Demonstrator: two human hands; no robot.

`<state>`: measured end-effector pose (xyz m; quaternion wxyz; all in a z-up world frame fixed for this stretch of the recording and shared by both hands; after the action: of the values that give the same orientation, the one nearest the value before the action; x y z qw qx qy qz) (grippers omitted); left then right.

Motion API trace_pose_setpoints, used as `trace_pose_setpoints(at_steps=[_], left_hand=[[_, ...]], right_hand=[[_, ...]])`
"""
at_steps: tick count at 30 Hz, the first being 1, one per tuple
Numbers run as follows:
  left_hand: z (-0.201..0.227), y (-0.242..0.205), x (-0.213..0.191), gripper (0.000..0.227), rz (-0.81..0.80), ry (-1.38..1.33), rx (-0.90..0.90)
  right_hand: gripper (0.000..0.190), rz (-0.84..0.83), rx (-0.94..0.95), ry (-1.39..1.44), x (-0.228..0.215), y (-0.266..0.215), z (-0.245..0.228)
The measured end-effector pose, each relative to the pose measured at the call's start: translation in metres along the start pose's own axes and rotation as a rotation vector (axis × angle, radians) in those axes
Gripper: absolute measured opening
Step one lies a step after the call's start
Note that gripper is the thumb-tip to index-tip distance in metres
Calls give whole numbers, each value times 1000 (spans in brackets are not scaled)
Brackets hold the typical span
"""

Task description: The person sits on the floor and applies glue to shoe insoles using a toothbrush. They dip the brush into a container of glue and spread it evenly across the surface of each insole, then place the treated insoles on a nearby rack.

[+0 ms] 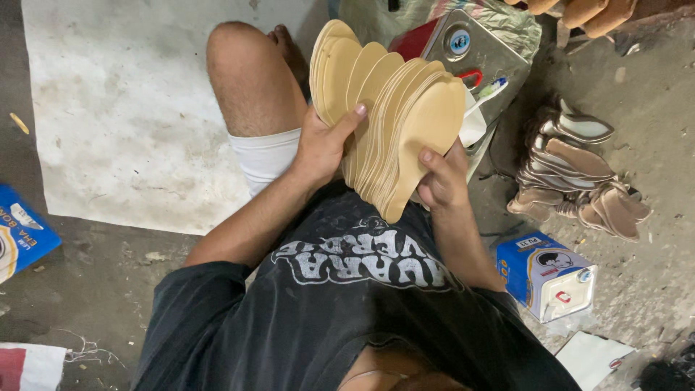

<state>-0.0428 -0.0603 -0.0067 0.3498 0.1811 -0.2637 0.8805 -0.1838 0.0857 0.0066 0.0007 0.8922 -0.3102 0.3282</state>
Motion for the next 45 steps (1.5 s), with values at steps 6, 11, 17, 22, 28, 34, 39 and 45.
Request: trace_pose_setpoints(at_steps=[6,11,17,22,28,34,39,45], left_hand=[[-11,6,4,37,-115,-633,-246],[-9,8,4,37,-115,-590,-203],[3,15,-9,43,-105,-632,-198],[12,6,-15,49,-217,-658,-357],[-11,-33,7,54,-398,-474,-608],[-20,-40,6,38,-424,-566,-609],[-3,-38,-22,36,-228,-112,-402],[4,-51,-26,82,-302,37,-265]], right_hand=[[78,26,18,53,-9,2,5],[82,-7,1,119,-15,-2,7],[77,84,-129,126,-43,3,-7],[77,78,-188,166,-68,6,-60],[74,135,-343,-445,-100,12,-164],[55,-45,5,-1346,-163,106,-167],[89,-109,57,-1330,-203,147,-118],[96,-62,1,-1261,-220,161,-82]])
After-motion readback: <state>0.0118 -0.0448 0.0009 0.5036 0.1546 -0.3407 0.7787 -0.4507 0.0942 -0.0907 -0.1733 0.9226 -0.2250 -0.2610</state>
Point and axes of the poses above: each hand's wrist, its own y-axis towards the middle knuckle, its own x-axis out of the palm, z = x × y, the point moved 6 cm from there along y, towards the middle knuckle, and after that the axes turned 8 degrees about -x, right-handed, at the moved point
